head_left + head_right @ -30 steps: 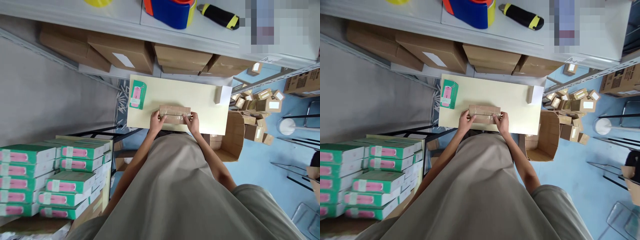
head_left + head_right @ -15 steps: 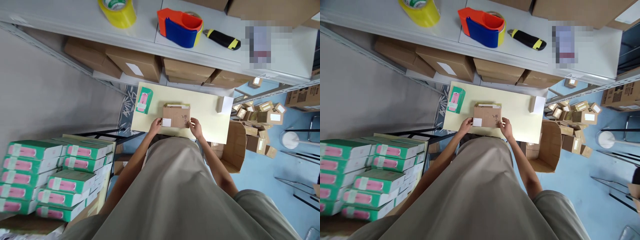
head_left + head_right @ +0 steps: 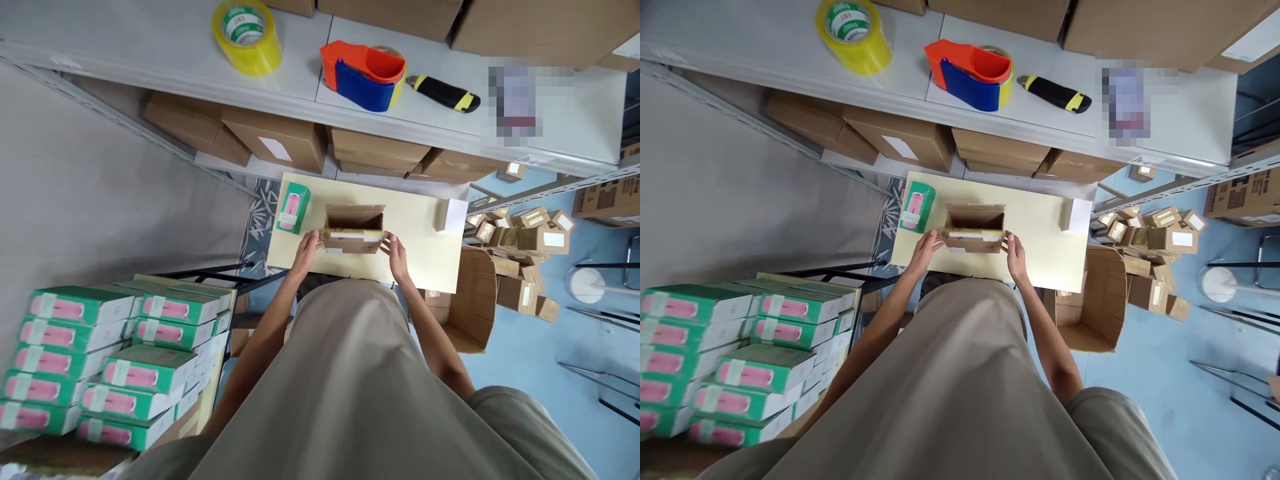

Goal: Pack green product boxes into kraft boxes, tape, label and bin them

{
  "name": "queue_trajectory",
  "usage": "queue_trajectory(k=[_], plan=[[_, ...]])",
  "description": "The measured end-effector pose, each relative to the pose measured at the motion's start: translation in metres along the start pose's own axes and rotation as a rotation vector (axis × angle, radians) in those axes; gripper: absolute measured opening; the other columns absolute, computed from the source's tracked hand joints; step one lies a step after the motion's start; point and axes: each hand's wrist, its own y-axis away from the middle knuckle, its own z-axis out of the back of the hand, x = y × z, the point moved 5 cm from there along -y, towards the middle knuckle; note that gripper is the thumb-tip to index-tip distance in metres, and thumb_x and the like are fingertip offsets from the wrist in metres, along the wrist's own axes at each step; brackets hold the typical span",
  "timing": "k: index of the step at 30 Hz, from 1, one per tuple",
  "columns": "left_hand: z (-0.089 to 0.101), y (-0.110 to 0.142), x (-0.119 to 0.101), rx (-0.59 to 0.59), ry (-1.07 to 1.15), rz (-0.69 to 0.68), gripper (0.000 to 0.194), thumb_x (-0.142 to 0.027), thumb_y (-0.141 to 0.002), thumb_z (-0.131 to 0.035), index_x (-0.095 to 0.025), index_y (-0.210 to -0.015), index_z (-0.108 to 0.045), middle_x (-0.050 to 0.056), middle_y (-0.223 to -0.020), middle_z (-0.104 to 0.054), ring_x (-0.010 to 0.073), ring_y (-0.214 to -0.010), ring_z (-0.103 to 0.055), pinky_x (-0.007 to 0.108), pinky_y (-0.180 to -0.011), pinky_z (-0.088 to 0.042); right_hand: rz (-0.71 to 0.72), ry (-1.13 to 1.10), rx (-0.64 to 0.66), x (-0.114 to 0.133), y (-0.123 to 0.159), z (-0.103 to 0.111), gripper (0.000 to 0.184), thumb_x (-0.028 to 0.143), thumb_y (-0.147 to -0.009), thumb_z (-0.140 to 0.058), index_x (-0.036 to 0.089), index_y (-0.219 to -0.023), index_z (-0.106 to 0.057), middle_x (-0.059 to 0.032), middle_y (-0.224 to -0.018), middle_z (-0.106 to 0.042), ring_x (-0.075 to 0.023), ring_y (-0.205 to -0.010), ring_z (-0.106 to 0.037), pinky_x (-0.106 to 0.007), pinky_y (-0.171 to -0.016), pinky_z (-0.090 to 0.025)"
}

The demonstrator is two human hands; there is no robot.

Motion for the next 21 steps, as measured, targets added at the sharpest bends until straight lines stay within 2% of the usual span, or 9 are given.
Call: queue_trajectory(k=[2,3,4,6,7,10,12,17,21], plan=[[0.002,0.014,0.001,0.022,-0.088,-0.031,0.07,-0.08,-0.111,-0.04,-0.022,-0.096,-0.075,0.016,-0.132,-0.076,0.0321,-0.141,-0.068,0.045,-0.12,-0.059,-0.059,0.018,0.003,-0.011,0.005,-0.002,0.099,0.101,-0.098,-0.041,0.02,-0.144,-0.072,-0.0216,-0.152,-0.074,-0.0371,-0.138,-0.074,-0.054,-0.116,-0.064],[0.001,0.019,0.001,0.029,-0.151,-0.067,0.067,-0.08,-0.11,-0.044,-0.022,-0.092,-0.074,0.016,-0.132,-0.074,0.0327,-0.143,-0.066,0.046,-0.121,-0.058,-0.081,0.041,-0.002,-0.016,0.006,-0.004,0.1,0.102,-0.097,-0.039,0.019,-0.144,-0.072,-0.0225,-0.149,-0.076,-0.0371,-0.135,-0.076,-0.054,-0.115,-0.064],[0.0,0.024,0.0,0.035,-0.22,-0.115,0.06,-0.076,-0.108,-0.054,-0.022,-0.096,-0.076,0.016,-0.135,-0.072,0.0334,-0.145,-0.064,0.047,-0.122,-0.057,-0.091,0.075,-0.01,-0.02,0.006,-0.005,0.1,0.101,-0.097,-0.041,0.018,-0.144,-0.071,-0.0232,-0.145,-0.077,-0.037,-0.132,-0.077,-0.053,-0.113,-0.064],[-0.007,0.03,-0.003,0.056,-0.349,-0.22,0.044,-0.058,-0.101,-0.076,-0.022,-0.124,-0.078,0.018,-0.152,-0.064,0.036,-0.153,-0.058,0.052,-0.129,-0.053,-0.082,0.18,-0.032,-0.024,0.003,-0.008,0.096,0.097,-0.096,-0.052,0.017,-0.147,-0.067,-0.0243,-0.142,-0.077,-0.0371,-0.126,-0.08,-0.053,-0.109,-0.066],[-0.012,0.032,-0.005,0.076,-0.402,-0.266,0.049,-0.046,-0.098,-0.08,-0.022,-0.141,-0.074,0.019,-0.163,-0.056,0.0379,-0.16,-0.052,0.056,-0.133,-0.049,-0.066,0.246,-0.04,-0.024,0.001,-0.01,0.094,0.094,-0.094,-0.06,0.016,-0.146,-0.065,-0.0247,-0.142,-0.077,-0.0372,-0.122,-0.081,-0.053,-0.106,-0.067],[-0.029,0.032,-0.005,0.123,-0.507,-0.318,0.062,-0.023,-0.095,-0.076,-0.023,-0.157,-0.067,0.02,-0.185,-0.032,0.0445,-0.175,-0.031,0.064,-0.14,-0.037,0.014,0.439,-0.054,-0.021,-0.008,-0.018,0.074,0.078,-0.097,-0.069,0.017,-0.14,-0.064,-0.0249,-0.139,-0.075,-0.0355,-0.113,-0.082,-0.053,-0.099,-0.068],[-0.036,0.028,-0.004,0.121,-0.531,-0.294,0.066,-0.019,-0.093,-0.077,-0.021,-0.158,-0.065,0.021,-0.186,-0.03,0.0478,-0.177,-0.026,0.068,-0.141,-0.033,0.063,0.522,-0.068,-0.017,-0.013,-0.022,0.058,0.067,-0.105,-0.061,0.018,-0.135,-0.065,-0.0238,-0.135,-0.076,-0.0326,-0.105,-0.082,-0.053,-0.097,-0.068],[-0.022,0.03,-0.009,0.071,-0.525,-0.235,0.106,-0.021,-0.084,-0.086,-0.015,-0.177,-0.036,0.028,-0.18,-0.04,0.0476,-0.171,-0.038,0.065,-0.14,-0.034,0.133,0.595,-0.046,-0.009,-0.016,-0.026,0.05,0.057,-0.111,-0.049,0.018,-0.135,-0.068,-0.0219,-0.13,-0.079,-0.0303,-0.1,-0.081,-0.053,-0.099,-0.068],[0.01,0.059,-0.017,0.048,-0.519,-0.218,0.106,-0.034,-0.089,-0.087,-0.019,-0.18,-0.035,0.024,-0.161,-0.057,0.0439,-0.154,-0.056,0.06,-0.133,-0.046,0.17,0.647,0.046,-0.002,-0.002,-0.04,0.051,0.054,-0.11,-0.047,0.017,-0.135,-0.072,-0.022,-0.128,-0.08,-0.032,-0.101,-0.082,-0.055,-0.1,-0.068]])
